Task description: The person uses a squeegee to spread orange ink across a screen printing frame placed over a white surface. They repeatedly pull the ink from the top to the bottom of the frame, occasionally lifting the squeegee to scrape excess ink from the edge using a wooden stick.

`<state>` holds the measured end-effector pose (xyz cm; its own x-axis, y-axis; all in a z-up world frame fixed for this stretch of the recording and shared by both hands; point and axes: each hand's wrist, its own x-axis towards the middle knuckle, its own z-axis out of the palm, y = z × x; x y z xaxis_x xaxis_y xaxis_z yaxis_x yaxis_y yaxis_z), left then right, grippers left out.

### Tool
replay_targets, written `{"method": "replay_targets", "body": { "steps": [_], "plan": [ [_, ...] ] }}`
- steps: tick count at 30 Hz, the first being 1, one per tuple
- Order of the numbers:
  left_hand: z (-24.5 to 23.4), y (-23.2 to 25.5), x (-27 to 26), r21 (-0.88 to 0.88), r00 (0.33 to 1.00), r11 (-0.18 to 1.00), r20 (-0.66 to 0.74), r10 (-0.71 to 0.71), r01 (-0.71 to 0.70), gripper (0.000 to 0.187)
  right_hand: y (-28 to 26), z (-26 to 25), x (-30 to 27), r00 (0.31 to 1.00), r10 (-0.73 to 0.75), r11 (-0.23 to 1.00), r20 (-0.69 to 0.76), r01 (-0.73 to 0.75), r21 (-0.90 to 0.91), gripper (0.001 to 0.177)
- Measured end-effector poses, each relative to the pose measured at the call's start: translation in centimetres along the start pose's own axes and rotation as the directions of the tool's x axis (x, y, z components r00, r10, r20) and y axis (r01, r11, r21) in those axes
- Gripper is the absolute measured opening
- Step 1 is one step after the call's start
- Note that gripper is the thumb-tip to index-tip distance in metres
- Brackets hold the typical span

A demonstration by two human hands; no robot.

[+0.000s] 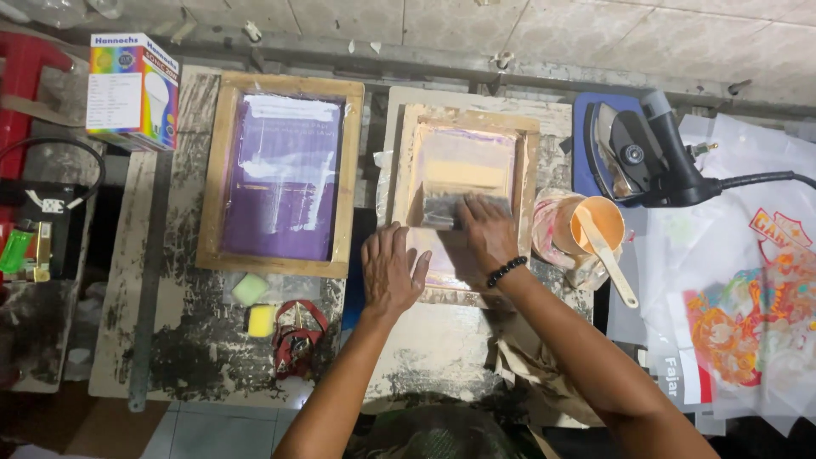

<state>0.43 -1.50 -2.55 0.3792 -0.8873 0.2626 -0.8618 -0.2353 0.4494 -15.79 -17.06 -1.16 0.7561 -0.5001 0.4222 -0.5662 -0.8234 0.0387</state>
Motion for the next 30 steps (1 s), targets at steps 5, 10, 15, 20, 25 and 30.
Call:
{"method": "replay_targets", "body": {
  "steps": [5, 10, 15, 20, 25, 30],
  "plan": [
    [0.9, -0.3, 0.0, 0.064, 1.000, 0.998, -0.022, 0.001, 0.000, 0.055, 3.8, 1.8, 2.2, 0.988, 0.104, 0.993, 0.115, -0.109, 0.034, 0.009],
    [-0.1, 0.4, 0.0, 0.035, 0.999, 0.999, -0.036, 0.000, 0.002, 0.053, 5.5, 1.5, 7.0, 0.965, 0.107, 0.994, 0.240, -0.110, -0.001, 0.012],
    [-0.5, 0.5, -0.6, 0.033, 1.000, 0.999, -0.030, -0.002, 0.003, 0.055, 3.3, 2.9, 1.8, 0.943, 0.056, 0.997, 0.327, -0.069, 0.028, 0.013],
    [-0.1, 0.4, 0.7, 0.018, 0.998, 1.000, -0.056, -0.014, 0.015, 0.056, 2.0, -2.3, 0.7, 0.910, 0.035, 0.984, 0.413, -0.104, 0.145, 0.007],
    [-0.2, 0.4, 0.2, 0.015, 0.998, 1.000, -0.059, -0.012, 0.013, 0.054, 4.1, 2.0, 3.9, 0.983, 0.089, 0.996, 0.162, -0.093, 0.014, 0.012],
    [-0.4, 0.5, 0.2, 0.001, 0.998, 1.000, -0.055, -0.015, 0.015, 0.054, 1.0, 0.8, 2.1, 1.000, 0.025, 0.998, -0.008, -0.025, -0.052, 0.016]
  ]
}}
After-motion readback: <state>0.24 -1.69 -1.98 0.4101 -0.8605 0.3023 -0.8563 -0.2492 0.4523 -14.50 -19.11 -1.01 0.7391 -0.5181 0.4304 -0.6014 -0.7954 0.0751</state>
